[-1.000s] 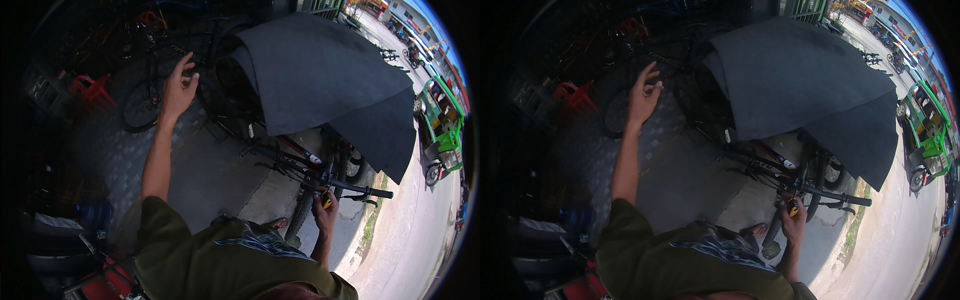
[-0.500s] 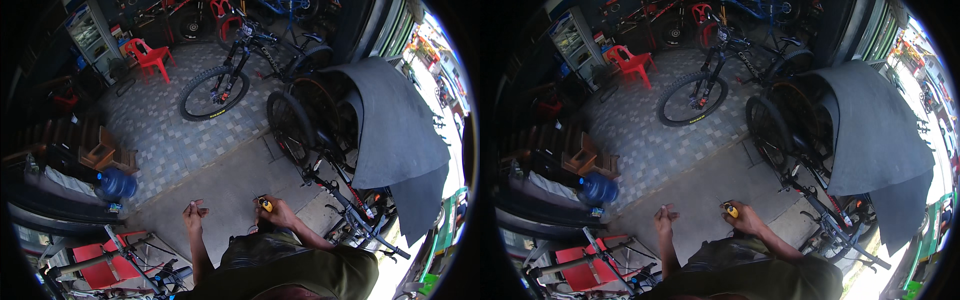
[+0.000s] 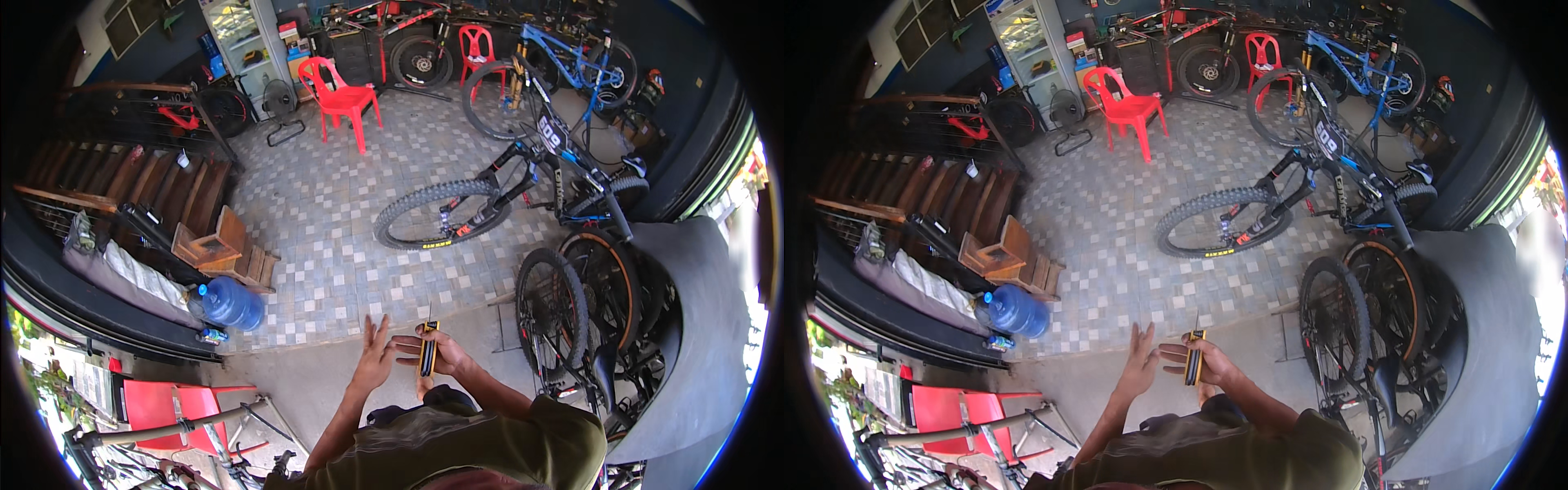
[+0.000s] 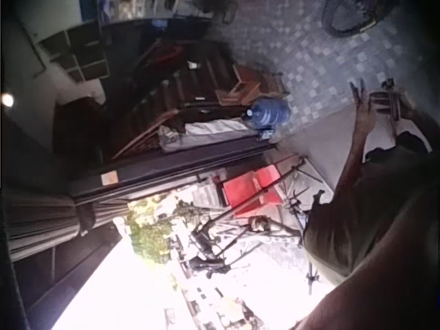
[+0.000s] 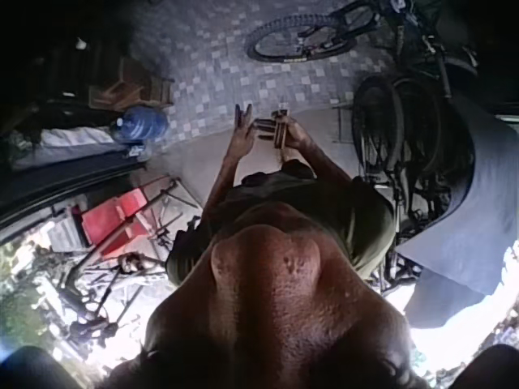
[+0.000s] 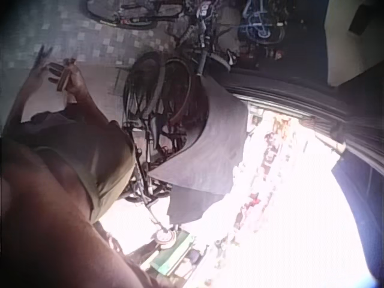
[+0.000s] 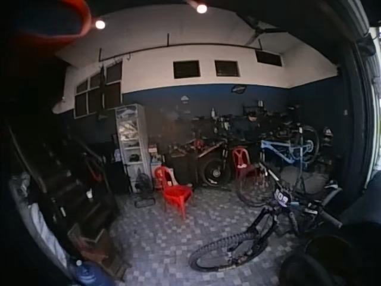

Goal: The person assembles a bicycle handlebar grip, then uses a screwdriver and a yellow multi-tool to tighten the grip and brake lever on the handlebar. The person works in a cluttered workshop with other bicycles and tools visible.

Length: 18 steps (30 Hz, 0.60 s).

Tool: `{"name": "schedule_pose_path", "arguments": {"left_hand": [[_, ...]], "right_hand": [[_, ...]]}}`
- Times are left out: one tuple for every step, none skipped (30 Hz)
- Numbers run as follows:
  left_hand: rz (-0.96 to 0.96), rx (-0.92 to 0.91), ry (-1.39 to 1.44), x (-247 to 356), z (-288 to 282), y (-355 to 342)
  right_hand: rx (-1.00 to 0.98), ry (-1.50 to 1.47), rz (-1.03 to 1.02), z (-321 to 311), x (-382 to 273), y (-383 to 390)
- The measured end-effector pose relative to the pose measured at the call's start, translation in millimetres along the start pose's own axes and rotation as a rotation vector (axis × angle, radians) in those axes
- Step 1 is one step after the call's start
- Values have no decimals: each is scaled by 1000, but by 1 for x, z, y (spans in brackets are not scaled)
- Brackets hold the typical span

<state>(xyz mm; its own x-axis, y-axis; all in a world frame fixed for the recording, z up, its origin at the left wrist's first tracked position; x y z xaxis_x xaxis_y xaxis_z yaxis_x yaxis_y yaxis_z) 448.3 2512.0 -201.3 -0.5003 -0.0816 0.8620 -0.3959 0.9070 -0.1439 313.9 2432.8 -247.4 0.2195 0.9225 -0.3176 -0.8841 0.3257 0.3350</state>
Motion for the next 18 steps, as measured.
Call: {"name": "schedule_pose_path", "arguments": {"left_hand": [[37,-27,-55,34,-7,-33],[69,-60,-104,49,-10,-58],[170,-81,-274,49,-16,-80],[279,-104,-426,43,-21,-104],[393,-119,-577,35,-26,-125],[320,16,-553,15,-51,-152],[60,191,-147,-63,-75,-181],[-259,287,-97,-177,-103,-185],[-542,211,-258,-202,-121,-203],[-422,295,-302,-228,-148,-213],[-254,401,-276,-252,-174,-219],[-335,322,-99,-266,-172,-241],[-439,267,71,-275,-167,-257],[-306,120,-306,-299,-179,-268],[-347,9,-292,-305,-157,-287],[-334,-81,-193,-314,-141,-301],[-275,-233,-117,-305,-112,-316],[-373,-339,105,-292,-84,-327]], "right_hand": [[-19,-25,9,12,-16,-23],[40,-17,9,14,-29,-46],[21,-30,-3,22,-41,-66],[15,-34,-25,35,-60,-82],[8,-35,-48,51,-80,-95],[-117,-58,-75,77,-99,-102],[-171,-68,-24,99,-113,-109],[-236,-87,25,124,-126,-116],[-245,-124,-11,123,-149,-119],[-266,-111,-57,133,-164,-124],[-304,-21,-108,144,-176,-137],[-234,26,-164,134,-191,-150],[-166,43,-202,125,-195,-160],[-192,12,-247,135,-201,-170],[-117,19,-303,133,-208,-176],[-33,50,-377,136,-215,-182],[80,76,-443,136,-217,-181],[206,139,-508,141,-220,-178]]}}
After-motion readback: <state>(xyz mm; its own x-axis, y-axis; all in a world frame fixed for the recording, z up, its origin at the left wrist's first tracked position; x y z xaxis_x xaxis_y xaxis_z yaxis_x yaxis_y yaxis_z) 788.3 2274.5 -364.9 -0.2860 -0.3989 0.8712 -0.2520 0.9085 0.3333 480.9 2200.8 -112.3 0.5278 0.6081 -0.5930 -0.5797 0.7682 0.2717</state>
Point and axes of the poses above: each hand's wrist, its own y-axis away from the middle knuckle, its own z-axis out of the palm, x = y × z, the point moved 7 cm from there along -y, towards the middle knuckle, and after that the axes turned 5 degrees about x, right-handed, at the moved point
